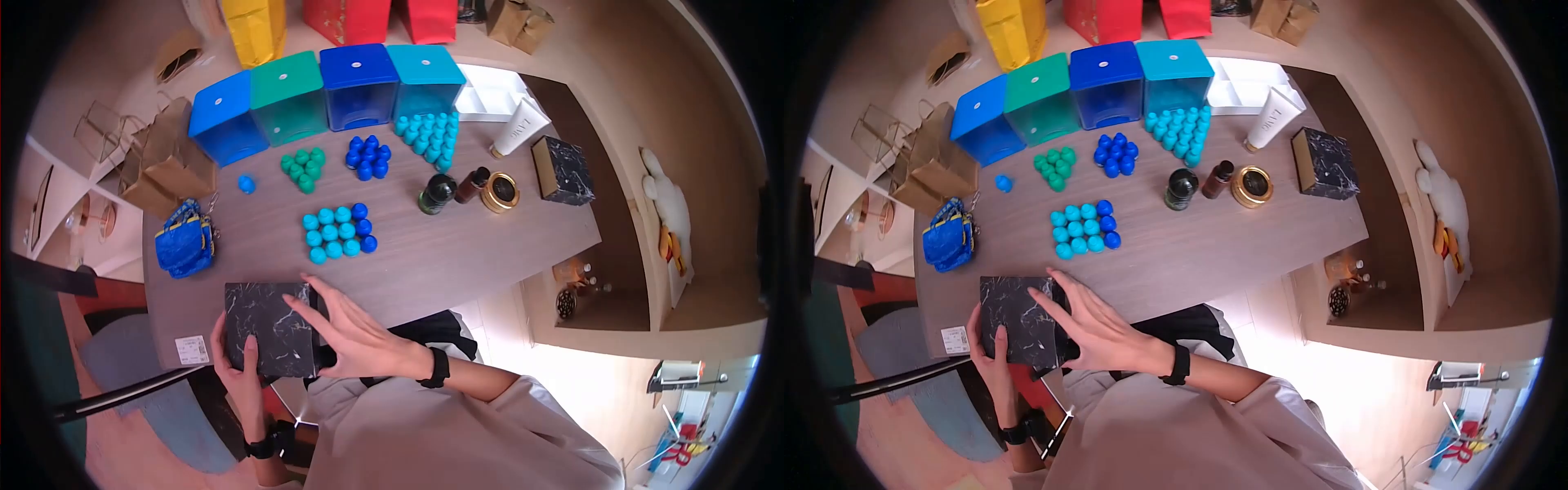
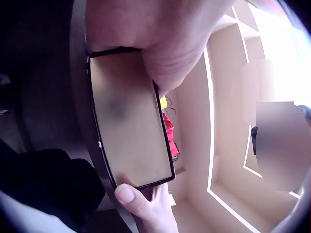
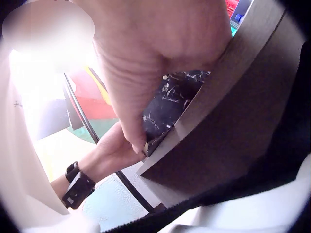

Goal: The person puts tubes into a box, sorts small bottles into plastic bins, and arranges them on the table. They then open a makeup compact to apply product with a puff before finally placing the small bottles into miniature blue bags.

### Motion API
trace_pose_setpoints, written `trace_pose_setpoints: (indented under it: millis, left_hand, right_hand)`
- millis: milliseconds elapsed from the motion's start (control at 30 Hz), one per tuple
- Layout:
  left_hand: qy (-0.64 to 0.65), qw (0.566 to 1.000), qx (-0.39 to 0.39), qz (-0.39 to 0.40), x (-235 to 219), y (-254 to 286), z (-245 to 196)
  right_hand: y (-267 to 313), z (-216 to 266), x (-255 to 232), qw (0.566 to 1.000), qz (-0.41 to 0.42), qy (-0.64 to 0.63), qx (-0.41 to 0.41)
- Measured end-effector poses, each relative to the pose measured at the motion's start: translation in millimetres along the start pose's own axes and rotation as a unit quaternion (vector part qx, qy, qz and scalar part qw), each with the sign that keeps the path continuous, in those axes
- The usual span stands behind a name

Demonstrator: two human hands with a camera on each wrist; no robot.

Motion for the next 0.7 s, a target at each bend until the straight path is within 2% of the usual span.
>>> trace_pose_setpoints:
  millis: [167, 233, 300, 367, 400, 433, 500, 533, 567, 600, 633, 700]
  left_hand:
    - [-0.015, 1.000, 0.016, 0.005, -3, 3, 4]
    - [0.020, 1.000, 0.019, 0.014, -6, 9, 5]
    - [0.072, 0.997, 0.003, 0.029, -7, 21, -9]
    - [0.110, 0.992, 0.038, 0.049, -9, 35, -36]
    - [0.125, 0.992, 0.006, 0.032, -8, 40, -44]
    - [0.125, 0.992, 0.006, 0.030, -1, 43, -60]
    - [0.211, 0.974, 0.020, 0.083, 25, 52, -89]
    - [0.268, 0.953, -0.046, 0.135, 43, 59, -87]
    - [0.318, 0.921, -0.096, 0.205, 55, 70, -55]
    - [0.249, 0.925, -0.159, 0.240, 86, 93, -40]
    - [0.294, 0.904, -0.170, 0.261, 110, 101, -42]
    - [0.312, 0.865, -0.195, 0.342, 147, 95, -79]
  right_hand:
    - [7, -4, 3, 1.000, -0.020, -0.003, 0.011]
    - [13, 2, 0, 0.999, -0.026, -0.017, -0.034]
    - [20, 13, -9, 0.998, -0.039, -0.015, -0.054]
    - [33, 34, -25, 0.993, -0.050, -0.023, -0.101]
    - [41, 44, -35, 0.992, -0.067, -0.014, -0.107]
    - [51, 49, -45, 0.991, -0.081, -0.020, -0.107]
    - [74, 53, -66, 0.986, -0.129, -0.004, -0.108]
    - [86, 54, -76, 0.976, -0.177, -0.001, -0.128]
    - [101, 55, -87, 0.973, -0.190, 0.032, -0.127]
    - [122, 55, -102, 0.969, -0.211, 0.066, -0.106]
    - [140, 56, -115, 0.964, -0.231, 0.099, -0.085]
    - [168, 47, -138, 0.964, -0.218, 0.122, -0.094]
Point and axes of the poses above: each hand's wrist, its own y-axis away from the middle knuckle, its own x-axis out of the palm, z = x × y, the point moved 7 cm from there along -y, towards the middle knuckle, and after that the axes turned 15 degrees about -y, right-handed, at the moved point
